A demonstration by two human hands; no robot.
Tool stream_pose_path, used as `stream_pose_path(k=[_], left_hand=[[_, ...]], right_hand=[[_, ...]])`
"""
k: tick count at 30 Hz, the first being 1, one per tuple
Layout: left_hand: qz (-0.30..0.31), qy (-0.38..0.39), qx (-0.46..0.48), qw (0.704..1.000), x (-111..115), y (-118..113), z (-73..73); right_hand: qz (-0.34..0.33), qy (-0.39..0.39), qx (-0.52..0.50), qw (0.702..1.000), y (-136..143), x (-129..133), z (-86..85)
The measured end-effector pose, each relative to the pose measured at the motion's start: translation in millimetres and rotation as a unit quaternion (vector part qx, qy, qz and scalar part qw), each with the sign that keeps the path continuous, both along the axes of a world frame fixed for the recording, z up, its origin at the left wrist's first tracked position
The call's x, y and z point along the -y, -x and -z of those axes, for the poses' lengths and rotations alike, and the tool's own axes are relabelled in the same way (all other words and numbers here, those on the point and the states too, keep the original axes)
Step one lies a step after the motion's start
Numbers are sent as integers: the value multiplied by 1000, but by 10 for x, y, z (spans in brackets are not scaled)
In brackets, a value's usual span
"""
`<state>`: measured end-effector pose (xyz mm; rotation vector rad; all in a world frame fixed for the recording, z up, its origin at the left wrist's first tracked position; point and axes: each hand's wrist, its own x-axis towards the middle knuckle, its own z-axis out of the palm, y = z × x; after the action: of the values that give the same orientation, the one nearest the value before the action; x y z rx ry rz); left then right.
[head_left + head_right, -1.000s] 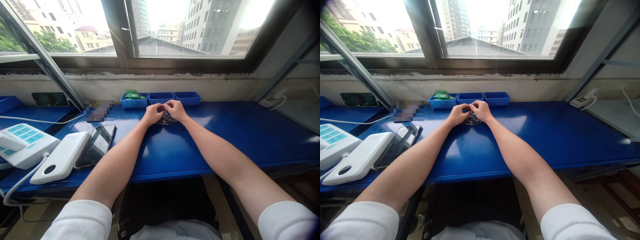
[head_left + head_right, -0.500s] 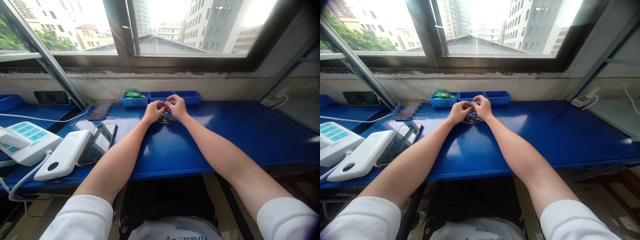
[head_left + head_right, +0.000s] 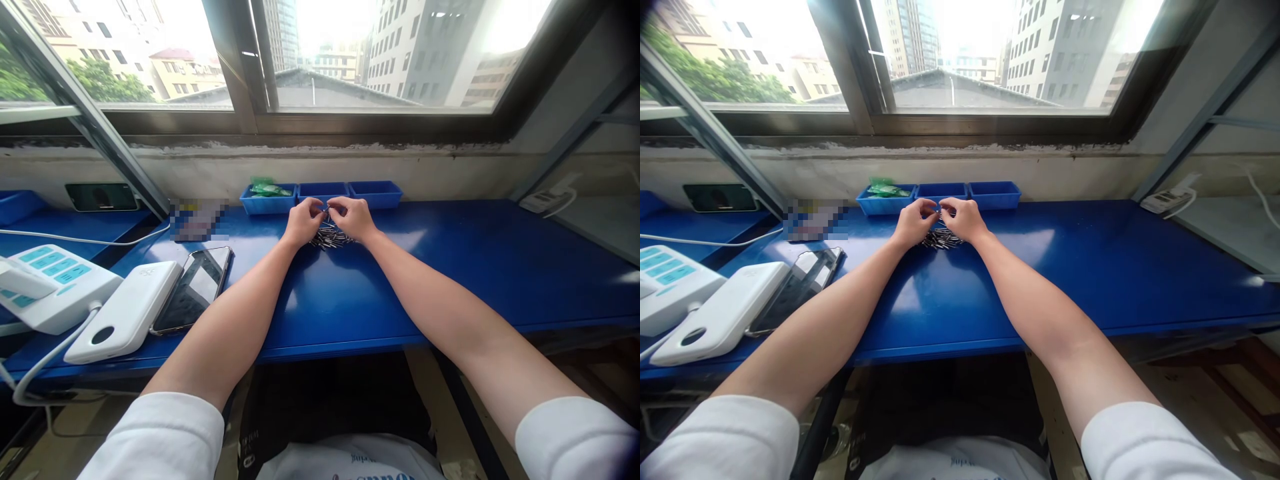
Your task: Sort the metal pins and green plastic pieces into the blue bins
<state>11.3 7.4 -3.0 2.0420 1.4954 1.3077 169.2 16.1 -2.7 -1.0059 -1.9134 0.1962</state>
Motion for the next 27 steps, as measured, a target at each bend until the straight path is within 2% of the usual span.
stream_pose_path(k=[4, 7, 11, 14, 17, 20, 24, 27], left_hand=[[-33, -6, -8, 999, -26, 16, 3], [-68, -16, -32, 997, -50, 44, 12], [-103, 0, -120, 987, -45, 70, 22], [-99, 22, -215, 971, -15, 62, 28], [-75, 41, -281, 956, 21, 42, 28], [-55, 50, -299, 951, 41, 33, 22], [-44, 53, -291, 954, 31, 40, 21], [-35, 57, -266, 962, 17, 44, 22]], right_hand=[[21, 0, 57, 998, -75, -47, -20], [113, 6, 90, 989, -145, -81, -81], [245, 60, 151, 956, -278, -131, -127], [295, 120, 194, 928, -376, -184, -85], [306, 183, 218, 909, -433, -243, -12], [305, 209, 215, 904, -438, -274, 39], [294, 152, 173, 928, -376, -241, 52], [228, 76, 147, 959, -286, -175, 45]])
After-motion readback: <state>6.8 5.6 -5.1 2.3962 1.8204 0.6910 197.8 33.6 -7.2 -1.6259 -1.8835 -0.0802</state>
